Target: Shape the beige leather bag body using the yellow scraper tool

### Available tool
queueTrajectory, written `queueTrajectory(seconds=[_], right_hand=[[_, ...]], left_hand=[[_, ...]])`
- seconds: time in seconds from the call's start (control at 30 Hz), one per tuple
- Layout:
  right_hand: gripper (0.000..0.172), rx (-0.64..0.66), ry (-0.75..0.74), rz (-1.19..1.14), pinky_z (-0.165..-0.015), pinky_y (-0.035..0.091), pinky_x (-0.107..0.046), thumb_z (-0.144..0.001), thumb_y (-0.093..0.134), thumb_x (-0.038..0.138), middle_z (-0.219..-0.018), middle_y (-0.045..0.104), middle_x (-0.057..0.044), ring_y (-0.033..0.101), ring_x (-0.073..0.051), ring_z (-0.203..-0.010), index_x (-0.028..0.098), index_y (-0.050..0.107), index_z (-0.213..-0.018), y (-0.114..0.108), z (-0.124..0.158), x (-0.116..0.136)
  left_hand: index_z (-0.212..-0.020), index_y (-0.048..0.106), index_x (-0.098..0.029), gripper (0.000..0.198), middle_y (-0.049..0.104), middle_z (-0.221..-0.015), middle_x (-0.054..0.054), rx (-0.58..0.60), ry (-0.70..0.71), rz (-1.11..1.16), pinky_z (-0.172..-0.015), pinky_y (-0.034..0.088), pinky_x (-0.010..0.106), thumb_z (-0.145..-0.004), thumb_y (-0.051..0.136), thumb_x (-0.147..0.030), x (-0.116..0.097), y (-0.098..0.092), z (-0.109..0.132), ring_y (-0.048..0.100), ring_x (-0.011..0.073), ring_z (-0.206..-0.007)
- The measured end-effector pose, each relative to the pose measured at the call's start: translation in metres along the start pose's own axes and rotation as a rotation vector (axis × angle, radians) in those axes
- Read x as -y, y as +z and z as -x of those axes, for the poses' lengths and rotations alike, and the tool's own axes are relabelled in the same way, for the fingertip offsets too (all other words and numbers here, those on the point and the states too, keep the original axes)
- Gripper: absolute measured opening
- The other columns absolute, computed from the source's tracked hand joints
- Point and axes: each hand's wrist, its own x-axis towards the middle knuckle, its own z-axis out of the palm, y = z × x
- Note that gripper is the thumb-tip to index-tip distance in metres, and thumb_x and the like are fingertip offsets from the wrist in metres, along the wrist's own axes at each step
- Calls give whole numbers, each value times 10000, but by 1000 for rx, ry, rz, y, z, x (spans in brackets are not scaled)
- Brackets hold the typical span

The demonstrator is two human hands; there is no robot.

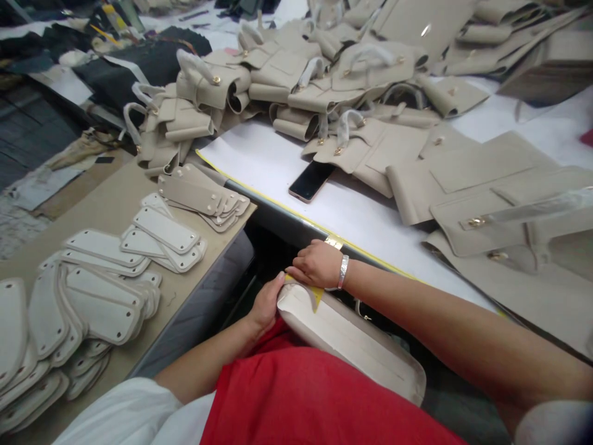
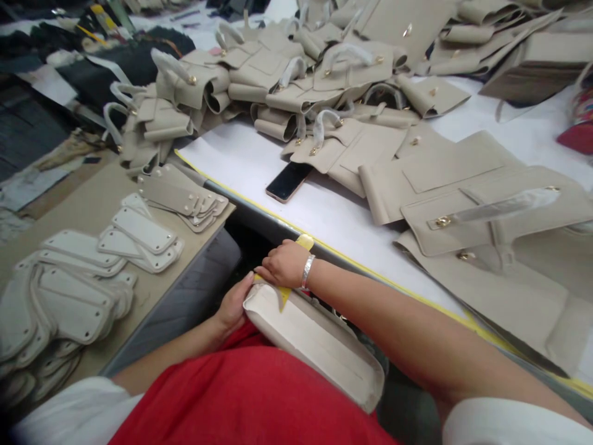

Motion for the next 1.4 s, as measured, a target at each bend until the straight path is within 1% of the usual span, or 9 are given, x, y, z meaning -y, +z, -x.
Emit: queueTrajectory(seconds=[0.4,0.5,0.67,0.73,0.93,1.07,1.13,1.23,1.4], right_hand=[[583,109,361,-57,-586,322,-302,-902,199,527,-777,674,-116,605,-224,-689,188,670,-848,3,42,24],[558,132,452,-22,-582,331,-301,-899,229,516,-779,673,-118,607,-228,-691,191,674,-815,-5,52,35],[504,120,725,-58,-550,317,-284,-868,317,531,-722,640,-109,571,-203,-652,170,637,-723,-29,91,44],[453,86,812,-202,-527,307,-269,-855,357,521,-701,618,-82,533,-167,-608,166,608,-729,-39,113,51],[348,-127,816,-788,-538,374,-221,-803,470,486,-746,590,-16,509,-130,-631,155,577,-822,-47,153,99],[347,-305,870,-772,-550,394,-219,-818,457,466,-753,606,-19,528,-139,-658,147,595,-832,-34,147,133],[331,-347,876,-697,-558,399,-219,-826,454,452,-757,620,-19,540,-143,-664,160,609,-850,-28,141,145],[309,-385,845,-713,-576,415,-221,-832,455,431,-803,651,-26,569,-151,-684,173,619,-878,-22,132,155],[266,-262,805,-900,-483,411,-216,-826,474,389,-642,647,-21,578,-140,-531,163,614,-822,1,106,169]], left_hand=[[-1064,499,-188,411,601,-855,9,360,-22,-142,-628,414,220,-735,620,-403,-29,14,4,559,120,-695],[-1106,510,-178,449,623,-944,40,469,-48,-211,-678,427,237,-734,630,-399,-35,8,2,580,142,-767],[-1137,569,-177,466,594,-1147,84,605,-120,-149,-874,410,308,-854,408,-510,-42,-15,-4,545,200,-1032],[-1153,569,-181,474,594,-1152,89,605,-134,-178,-857,419,315,-845,425,-511,-43,-21,-10,553,208,-1025],[-1042,642,-117,465,663,-984,102,597,-8,-546,-717,442,269,-717,627,-450,-58,-15,-26,594,196,-846],[-1130,597,-180,500,659,-915,67,542,3,-841,-520,403,214,-734,594,-484,-78,-18,-8,567,123,-591],[-1266,465,-274,570,631,-1004,67,634,-167,-739,-506,421,223,-771,510,-554,-82,-20,7,583,129,-585],[-1295,379,-366,554,538,-1200,58,723,-349,-410,-639,492,336,-805,382,-625,-76,-17,22,611,196,-800],[-1248,438,-276,562,529,-1203,58,623,-264,-44,-758,472,341,-840,274,-625,-53,-4,19,571,193,-917]])
